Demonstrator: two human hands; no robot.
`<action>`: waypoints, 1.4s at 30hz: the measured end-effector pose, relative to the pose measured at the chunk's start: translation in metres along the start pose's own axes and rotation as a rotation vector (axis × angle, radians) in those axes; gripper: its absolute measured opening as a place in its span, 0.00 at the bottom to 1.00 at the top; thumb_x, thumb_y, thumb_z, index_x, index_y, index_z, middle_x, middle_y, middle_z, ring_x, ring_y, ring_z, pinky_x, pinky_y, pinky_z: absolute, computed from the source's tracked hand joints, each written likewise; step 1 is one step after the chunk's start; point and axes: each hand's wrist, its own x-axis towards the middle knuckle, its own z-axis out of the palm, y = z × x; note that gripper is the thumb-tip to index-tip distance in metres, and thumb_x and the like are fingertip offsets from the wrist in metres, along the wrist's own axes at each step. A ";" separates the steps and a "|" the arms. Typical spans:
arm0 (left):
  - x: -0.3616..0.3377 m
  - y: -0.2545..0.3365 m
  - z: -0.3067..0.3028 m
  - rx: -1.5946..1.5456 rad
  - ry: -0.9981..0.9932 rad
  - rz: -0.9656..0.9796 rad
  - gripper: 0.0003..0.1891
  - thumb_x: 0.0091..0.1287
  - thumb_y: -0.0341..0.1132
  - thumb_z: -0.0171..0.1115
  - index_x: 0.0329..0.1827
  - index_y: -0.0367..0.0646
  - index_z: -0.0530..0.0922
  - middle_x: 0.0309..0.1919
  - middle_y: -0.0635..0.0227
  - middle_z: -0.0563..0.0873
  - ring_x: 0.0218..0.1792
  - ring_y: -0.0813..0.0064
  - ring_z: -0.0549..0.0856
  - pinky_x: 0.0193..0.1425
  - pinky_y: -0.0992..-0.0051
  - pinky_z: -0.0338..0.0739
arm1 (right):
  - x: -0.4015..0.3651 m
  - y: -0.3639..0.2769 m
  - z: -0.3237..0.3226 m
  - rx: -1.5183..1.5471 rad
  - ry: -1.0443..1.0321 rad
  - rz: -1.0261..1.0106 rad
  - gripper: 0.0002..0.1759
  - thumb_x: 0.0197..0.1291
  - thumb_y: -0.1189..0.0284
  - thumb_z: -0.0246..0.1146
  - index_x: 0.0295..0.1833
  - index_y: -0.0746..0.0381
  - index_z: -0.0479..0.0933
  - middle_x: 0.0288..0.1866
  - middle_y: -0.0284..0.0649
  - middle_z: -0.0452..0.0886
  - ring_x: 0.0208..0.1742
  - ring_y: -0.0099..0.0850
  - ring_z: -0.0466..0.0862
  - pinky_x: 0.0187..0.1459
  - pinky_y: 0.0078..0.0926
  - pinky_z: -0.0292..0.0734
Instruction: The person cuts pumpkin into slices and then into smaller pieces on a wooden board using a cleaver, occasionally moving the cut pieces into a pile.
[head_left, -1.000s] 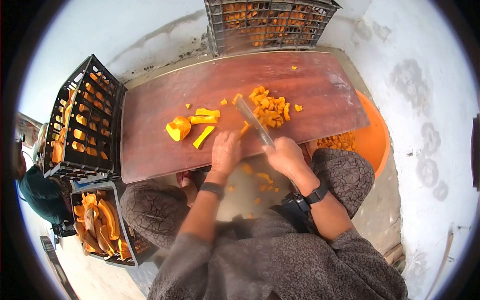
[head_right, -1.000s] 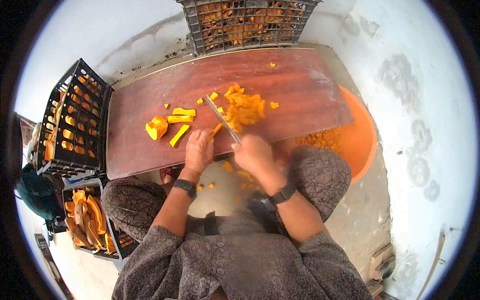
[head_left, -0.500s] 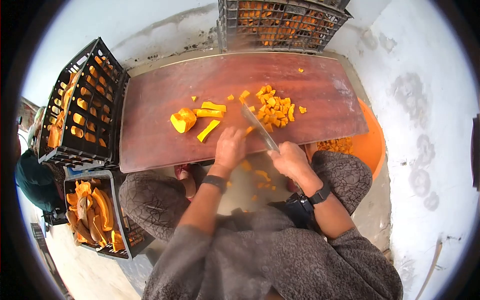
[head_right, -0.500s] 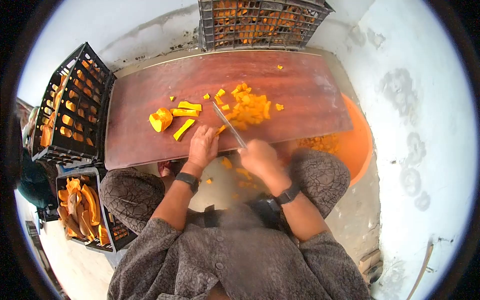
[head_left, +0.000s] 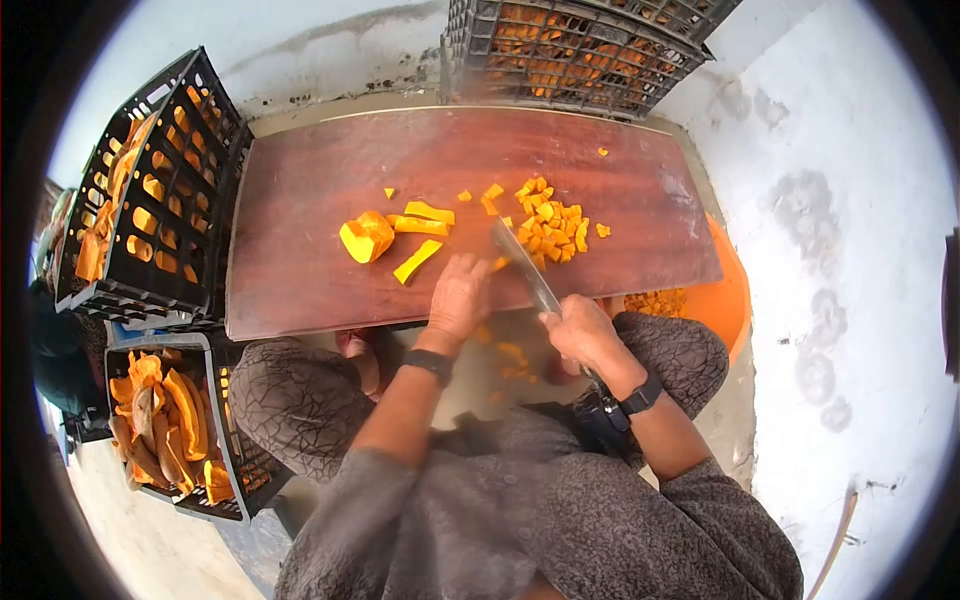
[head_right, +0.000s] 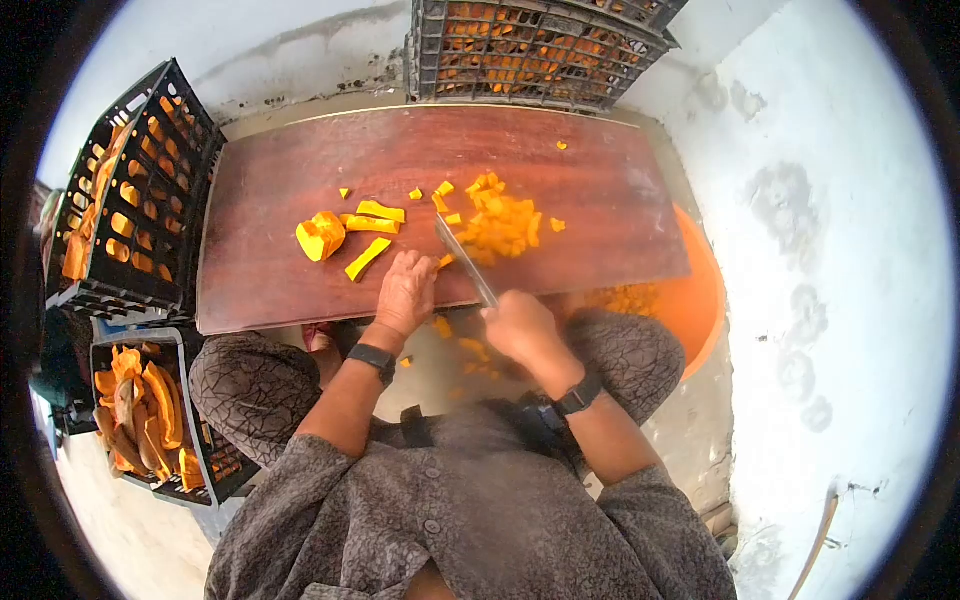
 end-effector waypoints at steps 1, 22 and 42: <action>0.000 0.001 -0.001 -0.003 0.003 -0.003 0.09 0.58 0.23 0.62 0.42 0.39 0.79 0.36 0.53 0.78 0.43 0.47 0.78 0.49 0.56 0.76 | 0.000 -0.003 0.000 -0.009 -0.010 0.002 0.19 0.65 0.62 0.62 0.40 0.71 0.83 0.41 0.62 0.84 0.48 0.58 0.84 0.51 0.50 0.77; 0.004 0.008 -0.006 -0.043 -0.040 -0.041 0.13 0.58 0.22 0.61 0.46 0.39 0.81 0.40 0.53 0.80 0.45 0.48 0.79 0.52 0.56 0.77 | 0.028 -0.011 0.000 0.249 -0.081 0.031 0.21 0.70 0.65 0.59 0.35 0.76 0.77 0.18 0.48 0.79 0.18 0.37 0.83 0.21 0.35 0.78; 0.006 0.008 -0.003 -0.058 -0.043 -0.078 0.13 0.54 0.20 0.60 0.44 0.39 0.80 0.40 0.54 0.81 0.47 0.47 0.79 0.54 0.57 0.77 | 0.005 0.006 0.003 0.196 -0.076 -0.021 0.22 0.70 0.63 0.59 0.30 0.72 0.77 0.18 0.45 0.79 0.18 0.34 0.82 0.23 0.36 0.76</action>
